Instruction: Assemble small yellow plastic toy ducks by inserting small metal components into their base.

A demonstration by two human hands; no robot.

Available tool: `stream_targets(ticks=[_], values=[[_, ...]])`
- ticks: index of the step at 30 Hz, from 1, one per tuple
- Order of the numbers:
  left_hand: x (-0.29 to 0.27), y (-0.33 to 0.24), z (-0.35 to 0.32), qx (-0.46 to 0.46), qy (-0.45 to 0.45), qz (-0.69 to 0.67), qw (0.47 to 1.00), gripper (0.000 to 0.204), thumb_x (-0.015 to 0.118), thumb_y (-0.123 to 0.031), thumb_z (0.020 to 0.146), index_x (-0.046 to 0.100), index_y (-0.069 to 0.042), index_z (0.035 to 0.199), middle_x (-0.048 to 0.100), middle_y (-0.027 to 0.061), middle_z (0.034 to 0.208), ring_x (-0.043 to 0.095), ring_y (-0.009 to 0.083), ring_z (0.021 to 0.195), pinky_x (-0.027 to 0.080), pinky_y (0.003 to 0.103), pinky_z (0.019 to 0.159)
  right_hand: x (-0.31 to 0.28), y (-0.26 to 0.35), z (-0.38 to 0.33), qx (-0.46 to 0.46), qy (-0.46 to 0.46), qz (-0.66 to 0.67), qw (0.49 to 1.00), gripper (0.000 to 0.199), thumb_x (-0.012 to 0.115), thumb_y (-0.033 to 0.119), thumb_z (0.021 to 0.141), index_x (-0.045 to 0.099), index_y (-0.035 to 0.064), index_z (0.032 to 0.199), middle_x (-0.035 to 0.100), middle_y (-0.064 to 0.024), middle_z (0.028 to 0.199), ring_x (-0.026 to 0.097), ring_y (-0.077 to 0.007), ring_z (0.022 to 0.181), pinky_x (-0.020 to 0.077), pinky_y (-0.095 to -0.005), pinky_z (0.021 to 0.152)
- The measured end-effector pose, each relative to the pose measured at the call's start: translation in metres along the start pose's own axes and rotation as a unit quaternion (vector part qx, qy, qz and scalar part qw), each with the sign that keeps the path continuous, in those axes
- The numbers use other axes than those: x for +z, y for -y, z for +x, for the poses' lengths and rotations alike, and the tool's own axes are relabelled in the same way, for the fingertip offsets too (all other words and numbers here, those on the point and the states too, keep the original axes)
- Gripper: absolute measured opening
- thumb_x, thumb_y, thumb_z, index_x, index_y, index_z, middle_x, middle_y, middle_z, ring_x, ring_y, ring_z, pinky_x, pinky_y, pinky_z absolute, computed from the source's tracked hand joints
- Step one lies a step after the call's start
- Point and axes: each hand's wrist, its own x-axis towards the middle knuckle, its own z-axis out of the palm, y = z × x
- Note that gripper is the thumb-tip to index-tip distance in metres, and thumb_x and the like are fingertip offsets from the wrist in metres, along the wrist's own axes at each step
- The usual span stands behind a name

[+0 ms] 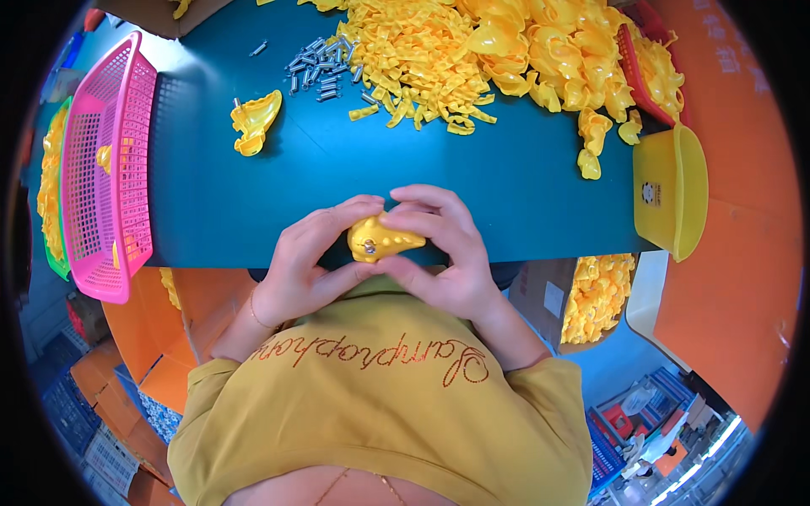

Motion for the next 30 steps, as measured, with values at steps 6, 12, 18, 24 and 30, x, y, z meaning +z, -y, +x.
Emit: stream_targets(ticks=[6, 12, 18, 24, 30], values=[[0.010, -0.010, -0.002, -0.105, -0.058, -0.131, 0.984, 0.069, 0.091, -0.018, 0.077, 0.059, -0.006, 0.137, 0.068, 0.0131, 0.129, 0.068, 0.0344, 0.116, 0.057, 0.042, 0.097, 0.008, -0.001, 0.007, -0.035, 0.069, -0.040, 0.996, 0.043, 0.088, 0.018, 0.084, 0.074, 0.0062, 0.123, 0.067, -0.0148, 0.134, 0.065, -0.0303, 0.117, 0.0529, -0.0398, 0.097], [0.007, -0.002, 0.004, 0.005, 0.023, 0.167, 0.986, 0.066, 0.088, -0.030, 0.078, 0.062, -0.008, 0.135, 0.069, 0.0058, 0.123, 0.060, 0.0255, 0.097, 0.047, 0.039, 0.086, 0.002, -0.009, 0.001, 0.003, 0.026, 0.064, 0.998, 0.032, 0.086, 0.014, 0.086, 0.075, 0.0049, 0.114, 0.072, -0.0161, 0.126, 0.068, -0.0311, 0.113, 0.0533, -0.0406, 0.096], [0.013, 0.001, -0.001, 0.034, -0.010, 0.186, 0.982, 0.066, 0.087, -0.032, 0.079, 0.064, -0.007, 0.135, 0.069, 0.0051, 0.109, 0.057, 0.0243, 0.085, 0.045, 0.039, 0.079, 0.002, -0.011, 0.002, 0.024, 0.017, 0.141, 0.990, 0.017, 0.083, 0.008, 0.088, 0.075, 0.0030, 0.102, 0.073, -0.0184, 0.120, 0.067, -0.0314, 0.113, 0.0536, -0.0419, 0.095], [0.009, -0.004, 0.003, 0.000, 0.029, 0.181, 0.983, 0.069, 0.084, -0.037, 0.083, 0.059, -0.006, 0.139, 0.066, 0.0048, 0.104, 0.061, 0.0253, 0.091, 0.046, 0.038, 0.082, -0.002, -0.013, 0.001, 0.042, 0.031, 0.159, 0.986, 0.019, 0.084, 0.008, 0.088, 0.075, 0.0029, 0.105, 0.073, -0.0182, 0.121, 0.067, -0.0300, 0.114, 0.0536, -0.0416, 0.097], [0.009, -0.009, 0.006, 0.001, 0.041, 0.213, 0.976, 0.072, 0.082, -0.047, 0.084, 0.057, -0.005, 0.137, 0.067, 0.0066, 0.100, 0.063, 0.0259, 0.083, 0.045, 0.037, 0.078, -0.001, 0.000, -0.003, 0.126, 0.021, 0.246, 0.961, 0.051, 0.084, 0.012, 0.089, 0.063, 0.0007, 0.133, 0.060, -0.0183, 0.142, 0.058, -0.0282, 0.130, 0.0516, -0.0422, 0.106]])
